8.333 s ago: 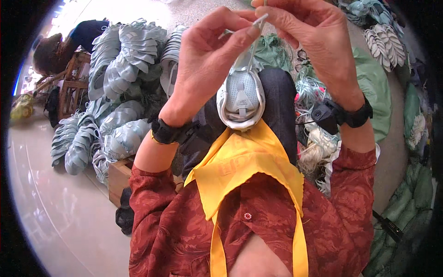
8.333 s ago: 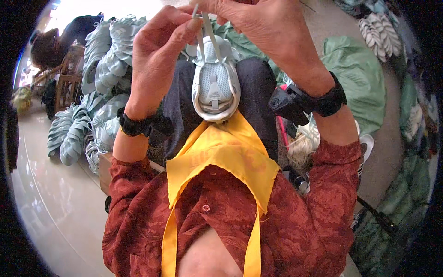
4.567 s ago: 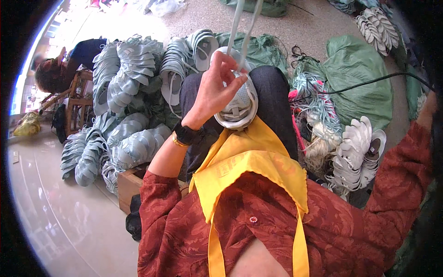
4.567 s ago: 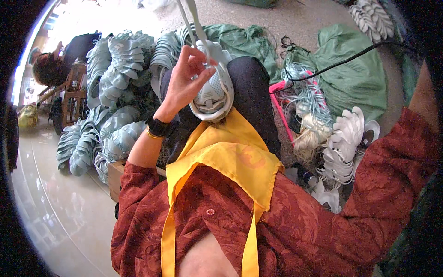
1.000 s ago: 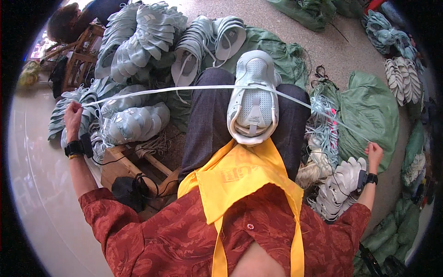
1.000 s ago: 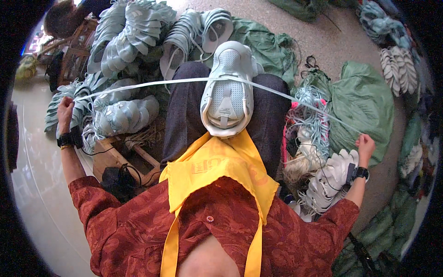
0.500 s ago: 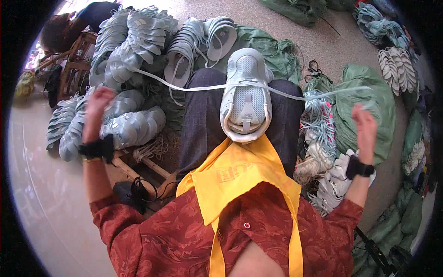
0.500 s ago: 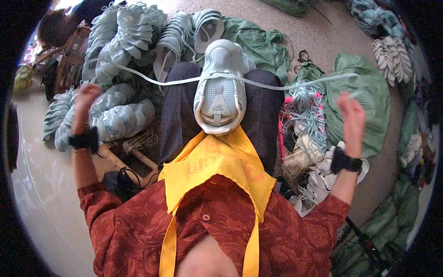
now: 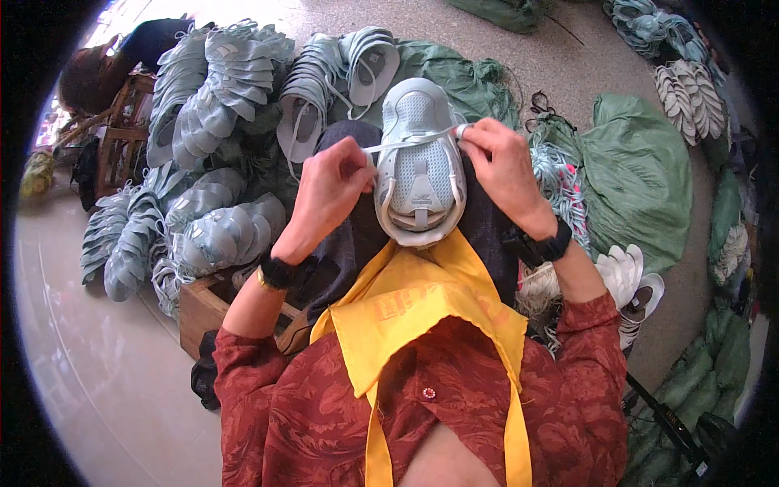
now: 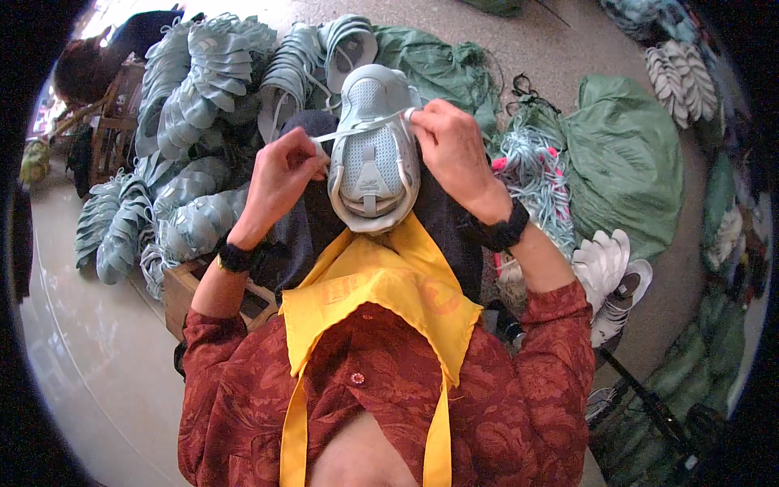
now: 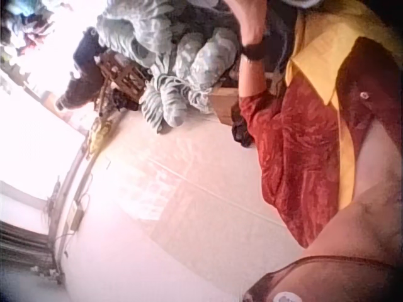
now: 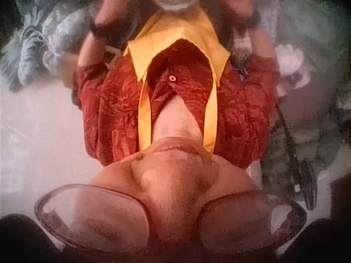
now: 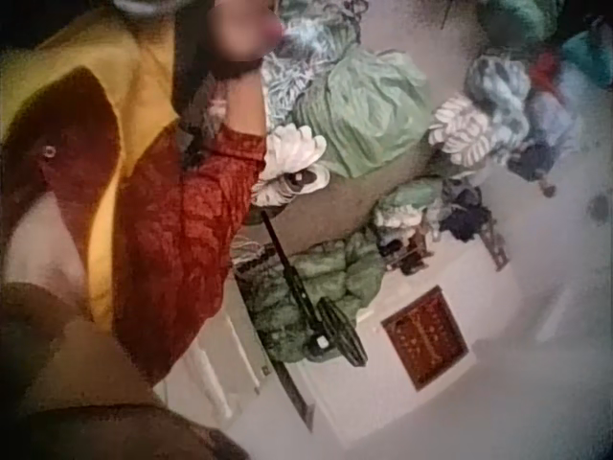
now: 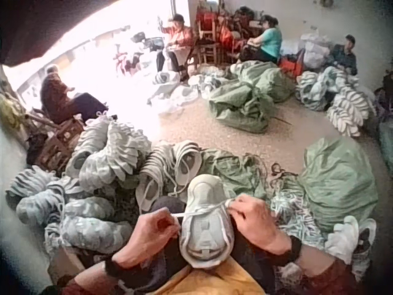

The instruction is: The person sits on the floor surrounded by stacks of shoes and green sacks. They pick up a light-colored shoe, thread a white lace through the eyelets, and tie the laces. The person then picks up another shoe and begins threading a lace through its eyelets.

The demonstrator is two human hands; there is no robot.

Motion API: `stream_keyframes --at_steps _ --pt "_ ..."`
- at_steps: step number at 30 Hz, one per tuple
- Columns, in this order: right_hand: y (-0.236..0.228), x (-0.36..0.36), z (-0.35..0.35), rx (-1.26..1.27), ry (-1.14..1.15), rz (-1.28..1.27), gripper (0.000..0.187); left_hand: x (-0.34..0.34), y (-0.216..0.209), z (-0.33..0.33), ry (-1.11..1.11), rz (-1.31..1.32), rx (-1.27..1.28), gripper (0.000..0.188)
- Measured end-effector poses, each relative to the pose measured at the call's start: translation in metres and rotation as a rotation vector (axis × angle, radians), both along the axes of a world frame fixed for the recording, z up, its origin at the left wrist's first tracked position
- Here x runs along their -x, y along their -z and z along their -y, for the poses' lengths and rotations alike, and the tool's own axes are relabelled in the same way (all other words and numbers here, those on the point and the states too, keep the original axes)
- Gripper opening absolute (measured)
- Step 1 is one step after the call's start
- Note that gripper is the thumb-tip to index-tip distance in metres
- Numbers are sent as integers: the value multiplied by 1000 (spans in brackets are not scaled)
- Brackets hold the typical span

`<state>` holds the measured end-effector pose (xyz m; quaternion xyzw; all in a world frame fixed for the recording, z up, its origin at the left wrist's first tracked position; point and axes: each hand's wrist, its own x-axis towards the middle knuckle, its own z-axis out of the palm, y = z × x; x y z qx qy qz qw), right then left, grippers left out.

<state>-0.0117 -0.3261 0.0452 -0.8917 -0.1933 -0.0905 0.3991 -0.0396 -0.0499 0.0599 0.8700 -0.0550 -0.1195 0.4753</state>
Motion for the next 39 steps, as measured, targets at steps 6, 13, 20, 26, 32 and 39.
stream_keyframes --at_steps 6,13,20,26,32,39 --pt "13 -4 -5 -575 42 -379 21 -22 10 15 -117 89 144 8" --pt "17 -1 -5 -742 43 -476 19 -31 25 14 -145 57 320 6" --pt "12 3 -10 -715 60 -443 16 -34 29 12 -153 18 384 6" --pt "16 1 -9 -675 64 -441 13 -32 29 12 -162 26 412 6" --pt "12 4 -14 -610 105 -387 10 -31 26 12 -139 -9 387 5" --pt "9 -10 -6 -516 -20 -523 10 -30 28 13 -167 14 453 6"
